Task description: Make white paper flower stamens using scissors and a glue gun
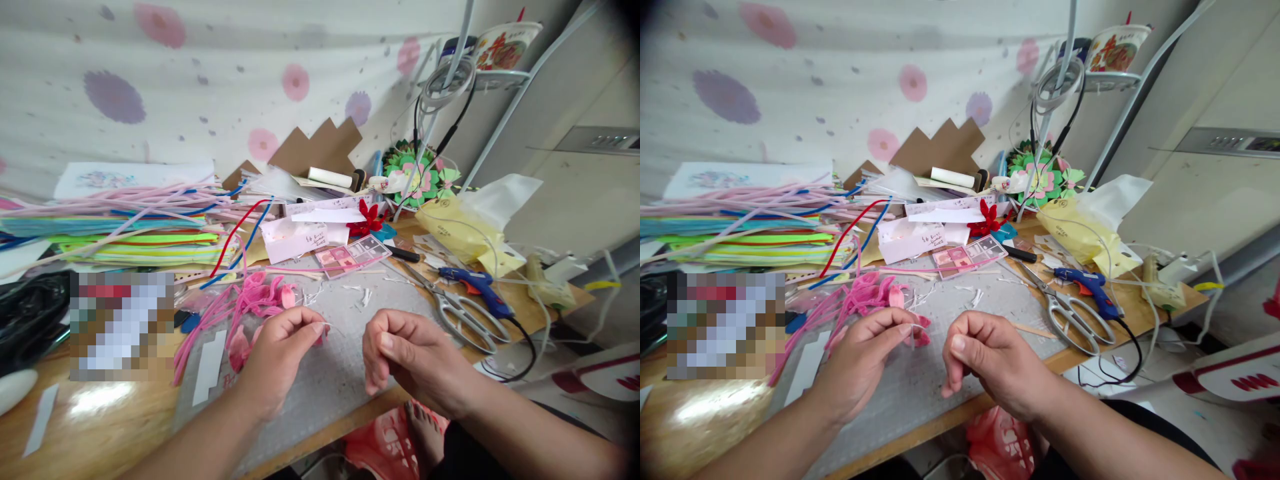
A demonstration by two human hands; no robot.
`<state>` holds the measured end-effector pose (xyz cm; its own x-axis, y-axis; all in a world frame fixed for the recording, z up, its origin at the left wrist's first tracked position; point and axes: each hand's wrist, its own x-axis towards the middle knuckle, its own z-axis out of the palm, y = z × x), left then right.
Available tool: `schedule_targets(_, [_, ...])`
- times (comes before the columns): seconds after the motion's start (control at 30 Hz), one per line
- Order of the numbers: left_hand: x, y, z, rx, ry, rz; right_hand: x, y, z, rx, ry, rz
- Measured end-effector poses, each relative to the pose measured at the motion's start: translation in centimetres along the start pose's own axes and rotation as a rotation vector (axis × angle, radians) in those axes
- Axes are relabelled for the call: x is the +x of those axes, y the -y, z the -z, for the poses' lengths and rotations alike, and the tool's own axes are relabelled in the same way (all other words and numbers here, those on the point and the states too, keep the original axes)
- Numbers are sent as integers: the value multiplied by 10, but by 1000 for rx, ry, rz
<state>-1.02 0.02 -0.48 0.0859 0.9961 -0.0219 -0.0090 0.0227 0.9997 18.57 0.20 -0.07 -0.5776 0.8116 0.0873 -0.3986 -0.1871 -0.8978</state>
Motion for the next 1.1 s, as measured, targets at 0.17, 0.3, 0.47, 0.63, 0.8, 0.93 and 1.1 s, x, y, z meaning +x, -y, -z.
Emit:
schedule_targets(0.17, [-1,-3,-1,13,-19,-7,0,2,-4,30,37,-26])
schedule_targets(0.3, [-1,-1,-1,58,-27,-10,2,3,-6,19,58,-35])
schedule_targets(0.47, [0,0,-1,76,-23,-8,2,9,-6,-113,73,43])
schedule_targets(0.63, [0,1,-1,114,-1,-23,-1,17,-1,-553,21,-5])
schedule_targets(0.8, [-3,1,0,166,24,-73,8,10,-4,-954,-122,315])
schedule_targets(0.93, [-3,-2,-1,256,42,-162,20,2,-9,-1046,-136,505])
schedule_targets(1.1, [-4,-5,-1,346,13,-251,26,-3,-16,-1048,-149,539])
